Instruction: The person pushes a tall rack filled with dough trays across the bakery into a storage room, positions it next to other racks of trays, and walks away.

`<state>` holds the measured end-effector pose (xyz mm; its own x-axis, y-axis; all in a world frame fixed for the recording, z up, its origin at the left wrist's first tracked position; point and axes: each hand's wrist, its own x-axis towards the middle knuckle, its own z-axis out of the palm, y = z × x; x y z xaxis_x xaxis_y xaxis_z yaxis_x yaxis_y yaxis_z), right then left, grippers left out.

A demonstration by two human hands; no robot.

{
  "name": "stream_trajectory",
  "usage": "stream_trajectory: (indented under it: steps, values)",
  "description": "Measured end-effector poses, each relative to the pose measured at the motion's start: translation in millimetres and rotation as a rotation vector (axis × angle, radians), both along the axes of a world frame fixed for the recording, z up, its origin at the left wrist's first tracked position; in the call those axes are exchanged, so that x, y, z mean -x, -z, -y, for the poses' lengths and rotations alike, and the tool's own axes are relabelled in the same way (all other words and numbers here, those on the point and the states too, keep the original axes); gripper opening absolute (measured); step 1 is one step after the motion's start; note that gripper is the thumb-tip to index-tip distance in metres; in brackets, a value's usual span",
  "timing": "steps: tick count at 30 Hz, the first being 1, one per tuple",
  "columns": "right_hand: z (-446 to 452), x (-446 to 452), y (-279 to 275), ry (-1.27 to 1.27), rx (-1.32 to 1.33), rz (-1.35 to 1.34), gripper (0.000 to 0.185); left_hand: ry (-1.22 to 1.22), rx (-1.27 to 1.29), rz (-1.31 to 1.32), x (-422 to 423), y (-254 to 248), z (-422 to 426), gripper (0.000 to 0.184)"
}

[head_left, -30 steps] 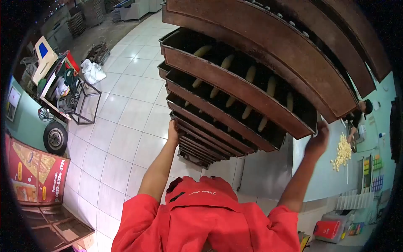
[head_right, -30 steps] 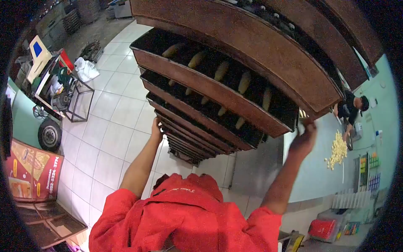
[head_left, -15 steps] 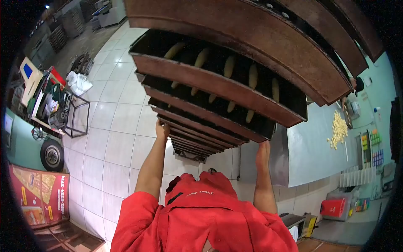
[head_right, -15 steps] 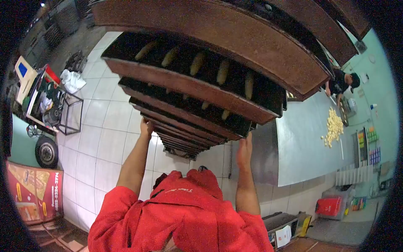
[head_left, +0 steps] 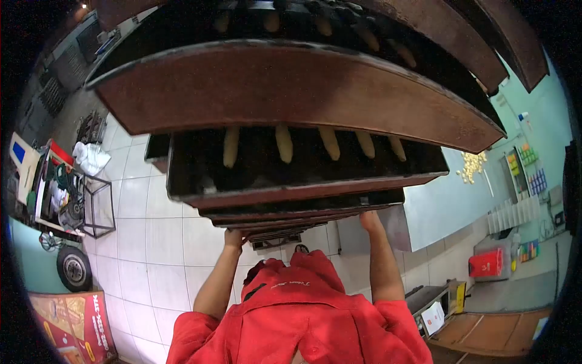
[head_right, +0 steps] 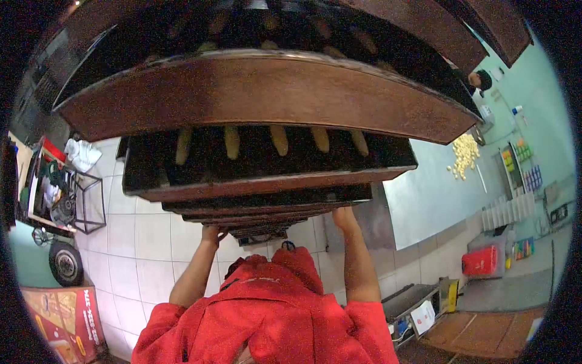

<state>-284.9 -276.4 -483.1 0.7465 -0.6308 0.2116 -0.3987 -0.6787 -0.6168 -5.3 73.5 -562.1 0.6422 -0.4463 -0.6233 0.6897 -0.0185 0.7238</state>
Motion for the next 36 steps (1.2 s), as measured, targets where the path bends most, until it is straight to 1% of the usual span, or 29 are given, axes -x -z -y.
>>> stream_trajectory:
  steps: [2, 3, 4, 5, 6, 7, 10, 11, 12, 14, 15, 16, 17, 19, 20, 21, 22, 23, 24, 25, 26, 28, 29, 30, 32, 33, 34, 35, 36]
  values:
    - [11, 1, -1, -0.030, 0.026, 0.004, 0.044, 0.064, 0.060, 0.000, 10, 3, -3, 0.025]
    - [17, -2, -6, -0.045, 0.039, 0.005, 0.044, 0.094, 0.097, -0.026, 16, -8, -5, 0.024]
    - [15, -5, -23, -0.052, -0.174, 0.098, 0.045, 0.124, 0.135, -0.053, 22, -15, -7, 0.023]
    - [3, -11, -54, -0.059, -0.386, 0.192, 0.046, 0.131, 0.115, -0.030, 31, -7, -8, 0.029]
    - [-4, -19, -70, -0.074, -0.596, 0.293, 0.047, 0.149, 0.121, -0.025, 37, -8, -8, 0.031]
    - [-6, -23, -69, 0.022, -0.700, 0.393, 0.053, 0.166, 0.126, -0.020, 43, -8, -7, 0.033]
    - [13, -23, -65, -0.053, -0.688, 0.420, 0.058, 0.283, 0.179, -0.007, 52, -10, -12, 0.038]
    - [20, -25, -63, -0.056, -0.669, 0.426, 0.060, 0.242, 0.175, -0.062, 56, -16, -14, 0.029]
    - [25, -28, -62, -0.023, -0.627, 0.428, 0.062, 0.200, 0.173, -0.117, 64, -44, -13, 0.020]
    - [43, -26, -48, 0.009, -0.594, 0.448, 0.063, 0.222, 0.217, -0.107, 71, -29, -13, 0.021]
    - [61, -19, -29, 0.008, -0.602, 0.466, 0.062, 0.234, 0.239, -0.102, 75, -22, -17, 0.022]
    - [58, -25, -40, 0.001, -0.611, 0.476, 0.062, 0.276, 0.249, 0.053, 83, -21, -19, 0.026]
    - [49, -28, -47, 0.149, -0.749, 0.440, 0.061, 0.316, 0.256, 0.209, 90, -20, -20, 0.030]
    - [45, -36, -47, 0.058, -0.827, 0.516, 0.060, 0.303, 0.180, -0.160, 84, -9, -22, 0.038]
    - [41, -39, -45, 0.011, -0.866, 0.552, 0.059, 0.190, 0.357, -0.089, 87, -4, -24, 0.038]
    - [49, -39, -29, 0.000, -0.774, 0.543, 0.057, 0.078, 0.537, -0.024, 96, -6, -21, 0.038]
    - [45, -43, -32, -0.012, -0.810, 0.585, 0.057, -0.036, 0.715, 0.043, 103, -4, -21, 0.038]
    - [39, -50, -32, -0.025, -0.847, 0.625, 0.057, 0.008, 0.624, 0.007, 103, 14, -25, 0.038]
    - [37, -57, -35, -0.038, -0.884, 0.666, 0.057, 0.052, 0.533, -0.029, 97, 49, -29, 0.037]
    - [52, -60, -26, -0.114, -0.862, 0.590, 0.058, 0.091, 0.447, 0.033, 93, 65, -33, 0.037]
    - [52, -66, -29, -0.096, -0.915, 0.603, 0.059, 0.131, 0.359, 0.093, 89, 80, -37, 0.036]
    - [32, -80, -35, -0.042, -1.039, 0.623, 0.059, 0.203, 0.167, 0.395, 90, 92, -56, 0.034]
    - [15, -88, -53, 0.010, -0.898, 0.528, 0.060, 0.239, 0.069, 0.543, 91, 96, -63, 0.033]
    - [2, -96, -65, 0.015, -0.846, 0.510, 0.060, 0.276, -0.032, 0.691, 92, 100, -68, 0.032]
    - [-12, -110, -77, 0.025, -0.742, 0.473, 0.060, 0.137, -0.082, 0.649, 96, 90, -67, 0.026]
    - [-10, -118, -69, -0.032, -0.790, 0.485, 0.060, -0.033, -0.034, 0.459, 95, 49, -61, 0.022]
    - [11, -124, -35, -0.127, -0.766, 0.512, 0.059, -0.199, 0.015, 0.269, 93, 7, -53, 0.017]
    - [-6, -129, -52, -0.102, -0.747, 0.505, 0.059, -0.364, 0.062, 0.077, 93, -12, -50, 0.012]
    - [-29, -139, -74, -0.078, -0.727, 0.497, 0.060, -0.440, 0.049, 0.077, 91, -1, -52, 0.018]
